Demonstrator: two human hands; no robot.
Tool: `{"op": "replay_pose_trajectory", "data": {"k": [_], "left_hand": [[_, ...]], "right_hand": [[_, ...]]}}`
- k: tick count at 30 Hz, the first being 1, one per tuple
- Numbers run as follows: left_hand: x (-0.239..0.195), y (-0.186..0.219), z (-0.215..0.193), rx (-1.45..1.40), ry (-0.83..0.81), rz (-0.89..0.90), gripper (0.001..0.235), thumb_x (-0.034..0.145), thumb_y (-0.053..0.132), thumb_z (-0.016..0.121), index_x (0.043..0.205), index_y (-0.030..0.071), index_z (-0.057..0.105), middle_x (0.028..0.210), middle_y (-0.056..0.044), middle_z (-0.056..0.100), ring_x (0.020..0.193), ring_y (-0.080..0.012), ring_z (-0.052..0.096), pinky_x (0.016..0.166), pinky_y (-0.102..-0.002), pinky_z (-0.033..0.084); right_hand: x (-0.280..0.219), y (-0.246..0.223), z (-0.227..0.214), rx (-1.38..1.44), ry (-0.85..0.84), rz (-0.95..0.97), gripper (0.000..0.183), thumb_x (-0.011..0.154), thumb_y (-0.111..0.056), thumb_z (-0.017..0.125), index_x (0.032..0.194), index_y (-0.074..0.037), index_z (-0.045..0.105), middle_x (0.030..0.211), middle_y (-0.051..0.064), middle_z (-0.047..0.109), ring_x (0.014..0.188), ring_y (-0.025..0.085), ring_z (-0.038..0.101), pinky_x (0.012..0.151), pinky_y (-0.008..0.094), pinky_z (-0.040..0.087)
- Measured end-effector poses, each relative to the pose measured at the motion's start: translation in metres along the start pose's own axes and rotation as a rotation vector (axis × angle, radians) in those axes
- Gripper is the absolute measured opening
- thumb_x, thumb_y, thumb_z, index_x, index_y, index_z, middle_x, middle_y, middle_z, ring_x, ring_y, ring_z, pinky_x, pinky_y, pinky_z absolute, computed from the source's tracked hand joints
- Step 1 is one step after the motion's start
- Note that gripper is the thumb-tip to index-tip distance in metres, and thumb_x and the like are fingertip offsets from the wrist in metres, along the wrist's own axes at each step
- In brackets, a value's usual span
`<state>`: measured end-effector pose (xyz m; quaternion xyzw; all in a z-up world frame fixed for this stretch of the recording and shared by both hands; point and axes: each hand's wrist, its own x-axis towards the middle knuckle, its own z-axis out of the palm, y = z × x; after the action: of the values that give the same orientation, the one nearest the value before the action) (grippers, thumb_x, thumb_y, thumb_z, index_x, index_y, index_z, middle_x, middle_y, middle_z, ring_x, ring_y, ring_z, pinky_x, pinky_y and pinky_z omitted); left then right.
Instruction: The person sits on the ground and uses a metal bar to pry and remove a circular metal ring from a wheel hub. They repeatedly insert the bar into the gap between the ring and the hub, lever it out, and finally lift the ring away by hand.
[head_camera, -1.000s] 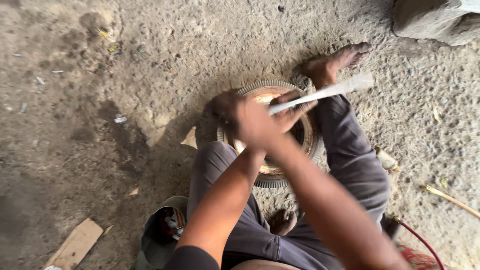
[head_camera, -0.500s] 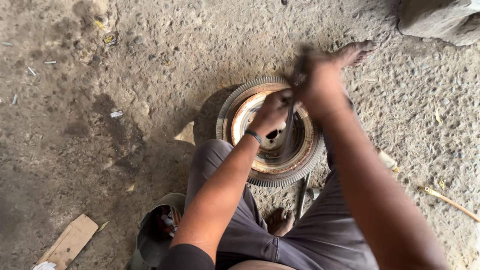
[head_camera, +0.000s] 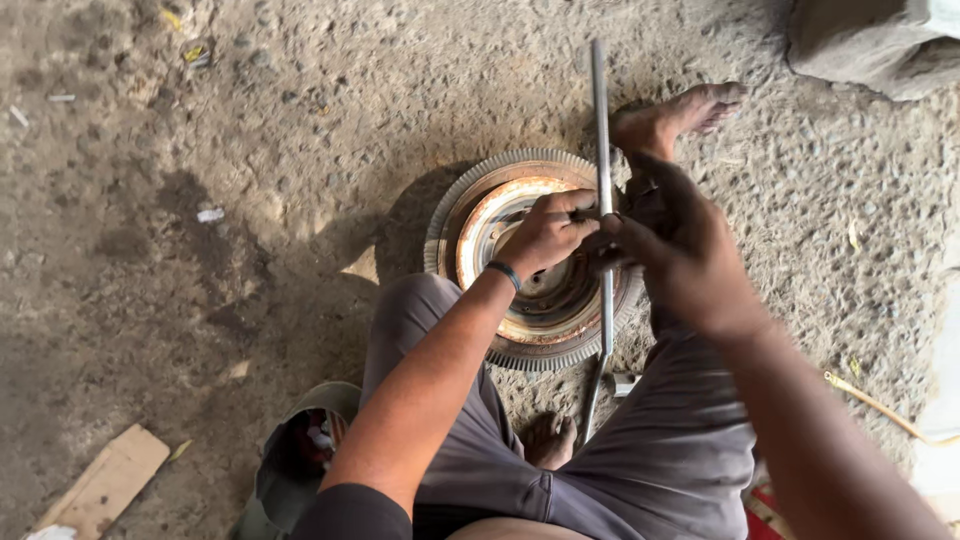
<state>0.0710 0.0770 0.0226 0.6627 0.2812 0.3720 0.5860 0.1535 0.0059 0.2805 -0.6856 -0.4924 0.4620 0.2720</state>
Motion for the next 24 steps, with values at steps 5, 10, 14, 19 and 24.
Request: {"op": "replay_pose_trajectory", "data": {"k": [5, 10, 14, 19, 24], "left_hand": [[0.001, -0.001, -0.008, -0.048, -0.112, -0.102, 0.02, 0.1, 0.016, 0.066, 0.118, 0.009, 0.072, 0.106, -0.013, 0.079, 0.102, -0.0234, 0.076, 0.088, -0.035, 0.061], [0.004, -0.011, -0.014, 0.467, -0.023, 0.287, 0.029, 0.084, 0.011, 0.071, 0.113, 0.009, 0.067, 0.115, -0.017, 0.072, 0.105, -0.0326, 0.069, 0.088, -0.041, 0.057], [0.005, -0.007, -0.015, 0.127, -0.032, 0.076, 0.029, 0.091, 0.014, 0.067, 0.119, 0.006, 0.063, 0.109, -0.015, 0.072, 0.101, -0.0281, 0.072, 0.087, -0.04, 0.059], [-0.007, 0.01, -0.016, 0.159, 0.033, -0.029, 0.02, 0.102, 0.022, 0.062, 0.115, 0.008, 0.067, 0.092, -0.014, 0.071, 0.085, -0.0277, 0.068, 0.079, -0.041, 0.057], [-0.009, 0.027, -0.018, 0.175, -0.052, -0.046, 0.022, 0.1, 0.025, 0.061, 0.116, 0.012, 0.07, 0.084, -0.011, 0.07, 0.074, -0.0228, 0.067, 0.067, -0.038, 0.055]], "right_hand": [[0.027, -0.016, -0.011, -0.097, -0.309, 0.368, 0.077, 0.101, -0.048, 0.056, 0.163, -0.014, 0.025, 0.12, 0.018, 0.073, 0.097, 0.031, 0.083, 0.082, 0.045, 0.063], [0.044, -0.037, -0.001, -0.908, -0.469, 0.184, 0.065, 0.098, -0.056, 0.055, 0.154, -0.025, 0.049, 0.136, 0.009, 0.072, 0.107, 0.027, 0.079, 0.105, 0.051, 0.05], [0.038, -0.049, 0.002, -1.241, -0.088, -1.148, 0.025, 0.087, -0.052, 0.069, 0.084, -0.028, 0.074, 0.147, 0.001, 0.064, 0.14, 0.036, 0.055, 0.113, 0.066, 0.029], [0.02, -0.007, -0.014, -0.862, 0.145, -0.927, 0.012, 0.094, -0.019, 0.075, 0.097, -0.007, 0.075, 0.139, 0.009, 0.069, 0.13, 0.028, 0.062, 0.111, 0.05, 0.043], [0.009, 0.029, -0.031, -0.838, 0.249, -0.769, 0.017, 0.103, -0.021, 0.074, 0.098, -0.005, 0.073, 0.097, 0.008, 0.074, 0.084, 0.019, 0.072, 0.076, 0.037, 0.061]]}}
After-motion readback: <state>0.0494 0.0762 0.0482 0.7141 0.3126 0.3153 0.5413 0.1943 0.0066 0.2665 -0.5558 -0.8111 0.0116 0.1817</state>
